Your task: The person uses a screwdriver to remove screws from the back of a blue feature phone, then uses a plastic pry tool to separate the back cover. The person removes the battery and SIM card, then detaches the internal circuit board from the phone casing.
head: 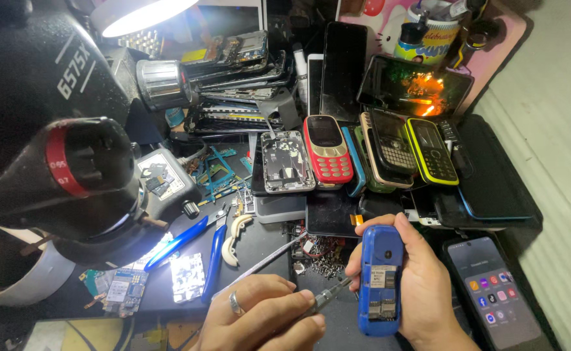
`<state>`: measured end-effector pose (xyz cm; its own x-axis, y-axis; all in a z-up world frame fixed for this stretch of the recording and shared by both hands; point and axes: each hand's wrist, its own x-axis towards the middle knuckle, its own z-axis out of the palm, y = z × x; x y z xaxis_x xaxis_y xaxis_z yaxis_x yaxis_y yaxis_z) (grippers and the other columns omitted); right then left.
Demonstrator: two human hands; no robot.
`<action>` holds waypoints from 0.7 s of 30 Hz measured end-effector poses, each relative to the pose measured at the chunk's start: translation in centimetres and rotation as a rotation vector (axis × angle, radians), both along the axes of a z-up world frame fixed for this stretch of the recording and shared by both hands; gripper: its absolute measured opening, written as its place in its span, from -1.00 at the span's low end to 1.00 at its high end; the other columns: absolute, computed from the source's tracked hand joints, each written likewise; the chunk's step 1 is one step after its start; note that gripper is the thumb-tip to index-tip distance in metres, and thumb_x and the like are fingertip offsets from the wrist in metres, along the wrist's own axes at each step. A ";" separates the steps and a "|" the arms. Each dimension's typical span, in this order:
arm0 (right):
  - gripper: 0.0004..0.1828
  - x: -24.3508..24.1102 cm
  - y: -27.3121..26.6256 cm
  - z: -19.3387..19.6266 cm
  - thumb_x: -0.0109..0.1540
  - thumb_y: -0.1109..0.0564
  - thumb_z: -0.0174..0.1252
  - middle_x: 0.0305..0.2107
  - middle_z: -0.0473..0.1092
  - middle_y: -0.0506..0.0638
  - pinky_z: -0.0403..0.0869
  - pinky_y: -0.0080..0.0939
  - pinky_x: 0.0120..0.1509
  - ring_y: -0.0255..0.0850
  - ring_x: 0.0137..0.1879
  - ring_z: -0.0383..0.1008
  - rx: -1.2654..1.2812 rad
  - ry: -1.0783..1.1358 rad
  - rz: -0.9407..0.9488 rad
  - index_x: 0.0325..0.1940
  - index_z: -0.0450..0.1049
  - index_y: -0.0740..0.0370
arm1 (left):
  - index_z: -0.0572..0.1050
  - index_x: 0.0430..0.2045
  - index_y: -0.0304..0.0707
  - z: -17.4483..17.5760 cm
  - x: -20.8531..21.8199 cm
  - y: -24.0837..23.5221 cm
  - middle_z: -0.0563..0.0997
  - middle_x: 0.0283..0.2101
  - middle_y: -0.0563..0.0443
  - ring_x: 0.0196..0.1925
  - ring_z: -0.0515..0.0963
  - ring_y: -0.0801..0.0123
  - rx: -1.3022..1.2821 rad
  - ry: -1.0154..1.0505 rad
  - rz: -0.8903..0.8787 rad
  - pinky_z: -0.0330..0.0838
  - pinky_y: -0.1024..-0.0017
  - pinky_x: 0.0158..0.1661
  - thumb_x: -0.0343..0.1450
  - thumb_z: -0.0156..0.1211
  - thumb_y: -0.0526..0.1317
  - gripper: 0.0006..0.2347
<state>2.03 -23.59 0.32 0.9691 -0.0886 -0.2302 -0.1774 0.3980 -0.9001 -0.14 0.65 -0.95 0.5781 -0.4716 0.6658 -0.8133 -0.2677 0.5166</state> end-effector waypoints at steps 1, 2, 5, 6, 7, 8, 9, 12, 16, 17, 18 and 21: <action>-0.38 0.0 0.0 -0.1 0.39 -0.26 -0.31 -0.59 0.47 0.22 0.52 -0.13 -0.35 -0.10 -0.51 0.48 -0.007 -0.009 0.000 -0.09 0.44 0.31 | 0.68 -0.28 -0.25 -0.1 -0.2 0.0 0.71 -0.17 0.07 -0.12 0.70 0.43 -0.016 0.129 -0.013 0.61 0.54 -0.09 0.32 0.41 -0.37 -0.86; -0.38 0.0 -0.1 -0.2 0.38 -0.26 -0.31 -0.58 0.47 0.22 0.52 -0.13 -0.35 -0.11 -0.50 0.49 -0.014 -0.019 0.000 -0.09 0.44 0.31 | 0.69 -0.28 -0.25 0.0 -0.3 0.1 0.73 -0.18 0.06 -0.12 0.71 0.43 -0.032 0.259 -0.027 0.63 0.52 -0.11 0.31 0.40 -0.38 -0.86; -0.37 -0.1 -0.1 -0.5 0.38 -0.26 -0.32 -0.59 0.48 0.23 0.53 -0.12 -0.35 -0.11 -0.50 0.49 -0.042 -0.023 0.001 -0.10 0.45 0.32 | 0.65 -0.25 -0.31 0.4 0.1 0.3 0.69 -0.13 -0.01 -0.10 0.67 0.32 0.098 -0.069 -0.069 0.59 0.49 -0.08 0.24 0.40 -0.37 -0.78; -0.36 -0.1 -0.1 -0.6 0.38 -0.25 -0.32 -0.58 0.49 0.23 0.54 -0.12 -0.34 -0.11 -0.49 0.50 -0.060 -0.044 -0.002 -0.10 0.45 0.33 | 0.63 -0.26 -0.31 0.6 0.4 0.2 0.67 -0.14 -0.03 -0.11 0.66 0.31 0.078 -0.169 -0.057 0.59 0.48 -0.09 0.27 0.41 -0.36 -0.80; -0.36 -0.2 0.0 -0.7 0.38 -0.24 -0.32 -0.58 0.50 0.23 0.55 -0.11 -0.33 -0.10 -0.48 0.51 -0.079 -0.065 -0.005 -0.10 0.45 0.35 | 0.61 -0.26 -0.31 0.8 0.7 -0.1 0.65 -0.14 -0.04 -0.13 0.66 0.30 0.057 -0.269 -0.044 0.58 0.47 -0.09 0.30 0.43 -0.36 -0.81; -0.36 -0.3 0.0 -0.8 0.38 -0.24 -0.33 -0.58 0.51 0.24 0.56 -0.11 -0.33 -0.10 -0.47 0.53 -0.098 -0.086 -0.007 -0.10 0.46 0.36 | 0.59 -0.26 -0.31 1.1 0.9 -0.2 0.63 -0.14 -0.05 -0.14 0.65 0.29 0.037 -0.370 -0.031 0.58 0.46 -0.10 0.33 0.44 -0.36 -0.83; -0.36 -0.4 0.1 -0.9 0.39 -0.23 -0.31 -0.54 0.52 0.24 0.55 -0.12 -0.31 -0.11 -0.45 0.53 -0.125 -0.136 0.003 -0.07 0.46 0.38 | 0.59 -0.24 -0.33 1.4 1.1 -0.2 0.63 -0.14 -0.06 -0.15 0.66 0.27 0.094 -0.396 -0.038 0.59 0.44 -0.11 0.31 0.42 -0.37 -0.80; -0.35 -0.7 0.2 -1.0 0.41 -0.23 -0.29 -0.45 0.53 0.23 0.55 -0.16 -0.26 -0.13 -0.40 0.53 -0.170 -0.257 0.041 0.03 0.45 0.40 | 0.59 -0.21 -0.35 2.5 1.3 -0.2 0.62 -0.14 -0.10 -0.19 0.66 0.24 0.209 -0.484 -0.051 0.60 0.41 -0.13 0.24 0.39 -0.39 -0.74; -0.27 -0.8 -0.1 -0.4 0.38 -0.33 -0.31 -0.37 0.47 0.19 0.57 -0.16 -0.25 -0.11 -0.37 0.54 -0.029 -0.258 0.143 0.17 0.41 0.35 | 0.57 -0.31 -0.42 3.4 1.7 -1.0 0.63 -0.25 -0.14 -0.22 0.69 0.20 0.113 -0.545 -0.017 0.63 0.36 -0.17 0.17 0.39 -0.41 -0.75; -0.24 -0.9 -0.3 -0.2 0.37 -0.36 -0.32 -0.35 0.45 0.18 0.57 -0.15 -0.25 -0.09 -0.36 0.54 0.033 -0.234 0.173 0.21 0.40 0.33 | 0.55 -0.36 -0.46 3.4 1.7 -1.2 0.63 -0.29 -0.15 -0.23 0.72 0.18 0.065 -0.538 -0.007 0.65 0.34 -0.17 0.16 0.38 -0.42 -0.77; -0.25 -0.8 -0.3 -0.2 0.37 -0.38 -0.31 -0.35 0.43 0.17 0.58 -0.08 -0.26 -0.10 -0.33 0.52 0.087 -0.215 0.176 0.20 0.37 0.31 | 0.57 -0.34 -0.43 3.3 1.6 -1.4 0.64 -0.29 -0.14 -0.24 0.71 0.22 -0.032 -0.385 0.028 0.64 0.38 -0.18 0.22 0.37 -0.43 -0.80; -0.27 -0.3 -0.5 0.1 0.36 -0.42 -0.29 -0.33 0.38 0.15 0.62 0.09 -0.27 -0.11 -0.27 0.48 0.207 -0.193 0.165 0.18 0.30 0.26 | 0.60 -0.31 -0.39 3.1 1.2 -1.6 0.67 -0.31 -0.09 -0.29 0.70 0.35 -0.271 -0.030 0.133 0.59 0.48 -0.26 0.33 0.38 -0.43 -0.87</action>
<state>1.71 -24.05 0.39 0.9940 0.1023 -0.0374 -0.0883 0.5559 -0.8265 1.05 -0.93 2.11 0.6012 -0.1958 0.7747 -0.7963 -0.2280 0.5603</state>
